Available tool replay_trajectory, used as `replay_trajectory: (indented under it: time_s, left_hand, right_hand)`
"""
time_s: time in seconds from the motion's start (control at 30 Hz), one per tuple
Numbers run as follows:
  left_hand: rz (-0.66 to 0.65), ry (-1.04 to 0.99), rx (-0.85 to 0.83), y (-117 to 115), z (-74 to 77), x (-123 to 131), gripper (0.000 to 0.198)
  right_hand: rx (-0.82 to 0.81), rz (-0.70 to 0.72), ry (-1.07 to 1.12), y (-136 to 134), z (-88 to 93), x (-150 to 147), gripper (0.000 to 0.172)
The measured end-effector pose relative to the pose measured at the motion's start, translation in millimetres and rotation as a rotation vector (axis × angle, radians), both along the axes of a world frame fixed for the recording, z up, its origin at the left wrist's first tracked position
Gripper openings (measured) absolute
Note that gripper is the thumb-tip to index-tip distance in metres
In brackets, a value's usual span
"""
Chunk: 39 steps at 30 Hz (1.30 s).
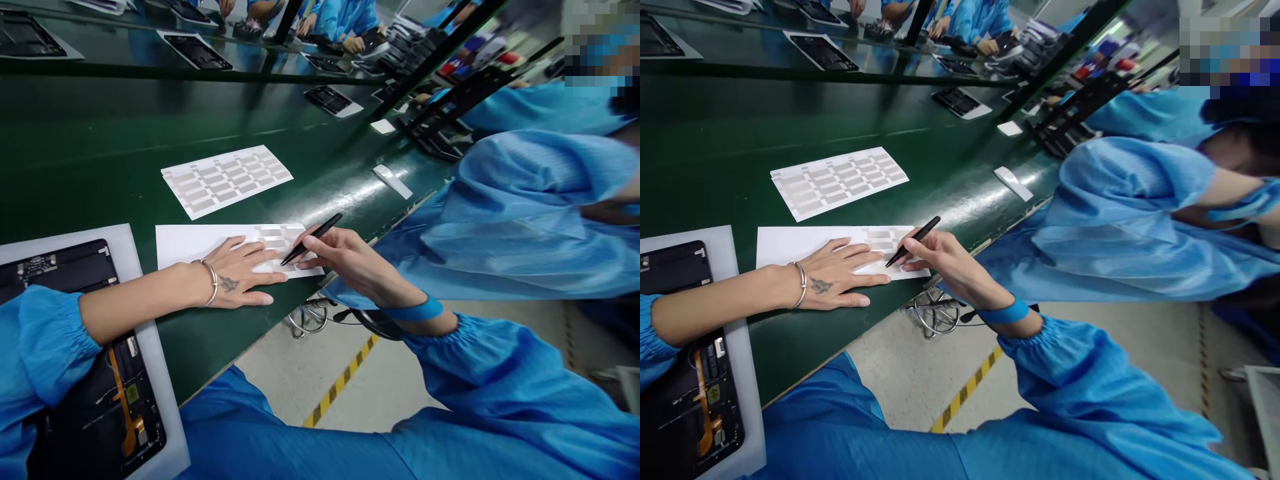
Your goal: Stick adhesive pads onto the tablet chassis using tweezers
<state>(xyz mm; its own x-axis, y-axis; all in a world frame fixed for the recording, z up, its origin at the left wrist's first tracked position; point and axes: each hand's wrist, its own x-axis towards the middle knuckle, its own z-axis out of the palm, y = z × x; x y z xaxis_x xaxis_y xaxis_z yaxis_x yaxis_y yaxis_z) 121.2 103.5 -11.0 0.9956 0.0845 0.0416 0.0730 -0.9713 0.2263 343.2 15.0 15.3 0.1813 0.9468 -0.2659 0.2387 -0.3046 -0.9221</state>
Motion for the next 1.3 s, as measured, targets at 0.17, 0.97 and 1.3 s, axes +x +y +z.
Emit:
replay_trajectory:
  time_s: [0.17,0.97,1.3]
  left_hand:
    - [-0.008,0.018,0.027,-0.3,1.2,0.7,0.045]
    - [0.001,0.004,0.037,-0.6,3.8,0.0,0.043]
    - [-0.006,0.009,0.038,-0.1,6.0,0.4,0.044]
  right_hand:
    - [-0.056,-0.022,0.006,2.4,6.9,1.9,0.036]
    - [-0.118,0.020,-0.036,13.0,12.8,1.4,0.043]
    - [-0.151,0.050,-0.051,18.6,12.7,1.5,0.045]
